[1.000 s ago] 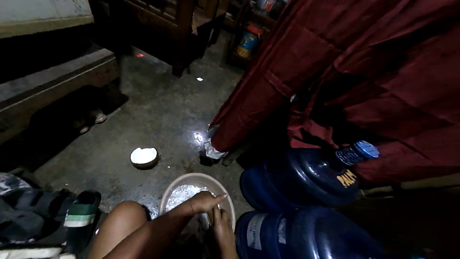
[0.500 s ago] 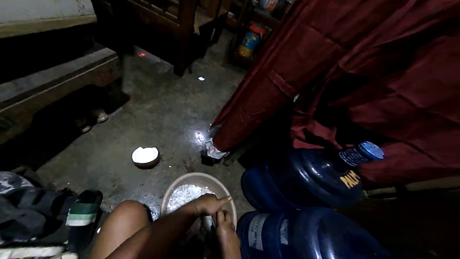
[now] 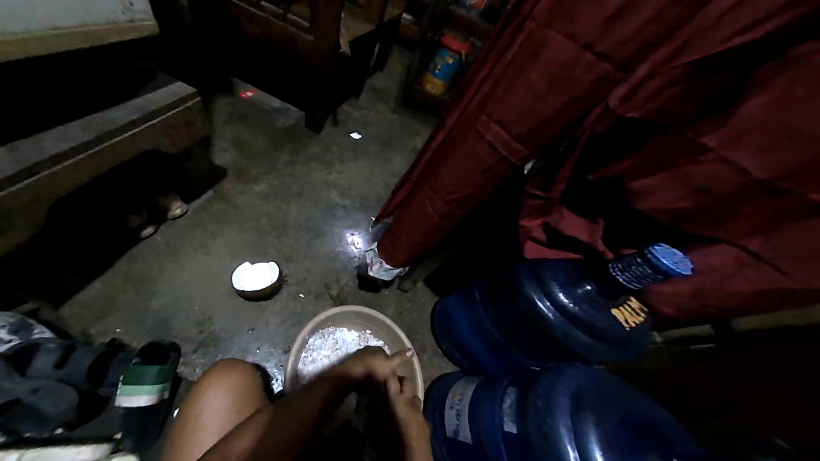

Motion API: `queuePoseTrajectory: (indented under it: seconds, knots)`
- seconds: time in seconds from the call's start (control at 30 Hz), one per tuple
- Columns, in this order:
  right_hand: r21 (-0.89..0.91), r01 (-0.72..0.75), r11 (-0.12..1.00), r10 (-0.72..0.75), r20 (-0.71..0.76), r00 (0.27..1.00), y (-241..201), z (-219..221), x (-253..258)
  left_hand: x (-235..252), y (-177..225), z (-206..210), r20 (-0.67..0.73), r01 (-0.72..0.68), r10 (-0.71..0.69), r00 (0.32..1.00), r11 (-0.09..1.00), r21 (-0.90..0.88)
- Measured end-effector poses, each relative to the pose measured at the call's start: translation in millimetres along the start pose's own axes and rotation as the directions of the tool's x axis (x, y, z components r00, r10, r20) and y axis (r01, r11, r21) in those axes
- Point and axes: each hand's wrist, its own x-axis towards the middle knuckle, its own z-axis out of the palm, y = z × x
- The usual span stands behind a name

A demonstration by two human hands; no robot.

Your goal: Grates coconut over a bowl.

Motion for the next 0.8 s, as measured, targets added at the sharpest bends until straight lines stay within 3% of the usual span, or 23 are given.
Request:
queuePoseTrajectory:
  seconds: [0.07,0.13,0.2,0.27,0.33,0.4,0.47,0.5,0.63,0.73,0.8]
  knots:
    - [-0.101,-0.069,0.993,0.085,0.159,0.984,2.2,-5.7,29.9,12.8,-4.5,-3.6,-0.005,0.053,-0.054,0.999,0.992,-0.113]
    - [-0.074,-0.065,0.995,0.079,0.204,0.976,14.4,-11.0,48.9,19.2,-10.3,-0.2,-0.032,0.042,-0.053,0.998,0.960,-0.277]
    - [0.149,-0.005,0.989,-0.012,0.113,0.994,25.0,-26.1,53.7,14.0,-6.1,-9.9,-0.068,0.005,-0.046,0.997,0.861,-0.508]
    - [0.379,0.031,0.925,-0.055,0.052,0.997,39.7,-38.0,34.6,-4.5,5.7,-13.0,-0.048,0.010,-0.049,0.998,0.794,-0.608]
    - [0.465,0.064,0.883,-0.082,0.019,0.996,46.2,-42.3,2.3,-32.3,25.1,-15.9,-0.008,-0.031,0.030,1.000,0.871,-0.490]
    - [0.392,0.134,0.910,-0.113,-0.077,0.991,41.0,-32.9,-30.4,-53.3,38.5,-9.8,-0.014,-0.121,0.121,0.993,0.971,-0.208]
    - [0.278,0.152,0.948,-0.096,-0.204,0.974,34.1,-5.4,-45.1,-46.8,25.2,6.1,-0.068,-0.193,0.195,0.978,0.980,0.037]
    - [0.244,0.146,0.959,-0.088,-0.233,0.969,32.9,7.3,-43.2,-37.7,14.5,9.9,-0.092,-0.201,0.207,0.974,0.977,0.067]
    - [0.219,-0.003,0.976,0.028,-0.111,0.993,29.7,23.5,-3.6,1.1,0.2,-3.4,-0.025,0.053,-0.053,0.998,0.998,-0.029]
    - [0.121,-0.097,0.988,0.090,0.062,0.994,34.8,13.7,26.3,18.2,-12.3,-3.1,-0.008,0.074,-0.077,0.997,0.985,-0.155]
    - [0.127,-0.046,0.991,0.037,0.072,0.997,30.6,-6.5,31.6,6.4,-0.4,-17.8,0.009,0.005,-0.004,1.000,0.977,-0.212]
